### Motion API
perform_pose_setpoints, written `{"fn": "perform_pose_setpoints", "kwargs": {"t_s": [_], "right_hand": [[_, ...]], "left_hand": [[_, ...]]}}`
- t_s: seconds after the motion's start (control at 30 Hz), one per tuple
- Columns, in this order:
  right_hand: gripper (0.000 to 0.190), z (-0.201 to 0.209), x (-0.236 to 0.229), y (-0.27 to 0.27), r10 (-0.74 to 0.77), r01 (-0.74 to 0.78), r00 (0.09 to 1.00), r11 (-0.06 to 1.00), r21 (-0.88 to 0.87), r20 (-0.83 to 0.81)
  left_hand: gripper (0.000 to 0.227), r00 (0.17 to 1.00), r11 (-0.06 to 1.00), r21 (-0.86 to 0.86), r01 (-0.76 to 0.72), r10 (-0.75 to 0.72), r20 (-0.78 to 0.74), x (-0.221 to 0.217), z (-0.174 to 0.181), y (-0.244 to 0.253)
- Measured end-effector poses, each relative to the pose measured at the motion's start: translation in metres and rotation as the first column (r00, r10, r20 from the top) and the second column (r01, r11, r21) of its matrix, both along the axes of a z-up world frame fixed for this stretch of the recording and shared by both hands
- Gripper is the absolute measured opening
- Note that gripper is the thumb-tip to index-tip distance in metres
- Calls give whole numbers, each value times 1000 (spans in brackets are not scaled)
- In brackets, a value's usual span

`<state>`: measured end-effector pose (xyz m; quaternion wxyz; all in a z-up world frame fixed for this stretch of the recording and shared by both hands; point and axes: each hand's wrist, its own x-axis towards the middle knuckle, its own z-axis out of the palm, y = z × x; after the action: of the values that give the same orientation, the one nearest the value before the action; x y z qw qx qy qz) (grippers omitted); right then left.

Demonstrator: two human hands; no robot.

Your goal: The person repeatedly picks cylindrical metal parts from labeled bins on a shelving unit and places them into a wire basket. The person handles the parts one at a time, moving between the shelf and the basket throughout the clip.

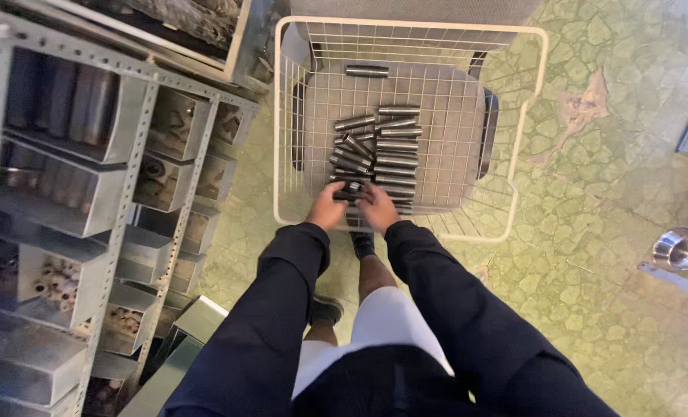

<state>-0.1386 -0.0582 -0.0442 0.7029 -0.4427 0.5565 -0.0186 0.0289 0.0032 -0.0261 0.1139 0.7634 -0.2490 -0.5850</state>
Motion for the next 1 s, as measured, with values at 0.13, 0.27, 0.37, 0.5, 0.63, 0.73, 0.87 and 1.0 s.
{"fn": "perform_pose_setpoints", "kwargs": {"t_s": [0.13,0.27,0.37,0.5,0.63,0.73,0.87,1.0], "right_hand": [[72,18,13,-21,163,-189,956,978,-86,-245],[58,0,9,-17,163,-231,943,948,-220,-290],[53,-21,-1,-14,276,-382,906,862,-334,-322],[50,0,-5,-12,349,-453,873,839,-300,-342],[49,-13,-20,-4,338,-448,884,811,-377,-323],[53,23,-23,-5,388,-456,890,724,-518,-240],[58,93,-18,-9,417,-366,905,660,-656,-85],[62,187,9,-4,481,-364,874,741,-564,67]], "left_hand": [[53,983,989,-61,137,-129,127,6,42,-40],[53,917,934,22,357,-355,184,14,-19,-27],[55,917,934,22,356,-354,183,15,-22,-31],[58,948,953,-38,302,-296,118,20,-11,-24],[57,983,983,-79,163,-155,103,22,23,-8],[68,993,974,-196,-112,115,3,23,73,13],[70,912,847,-362,-389,409,-24,16,147,67],[54,761,667,-409,-622,638,-118,12,245,131]]}}
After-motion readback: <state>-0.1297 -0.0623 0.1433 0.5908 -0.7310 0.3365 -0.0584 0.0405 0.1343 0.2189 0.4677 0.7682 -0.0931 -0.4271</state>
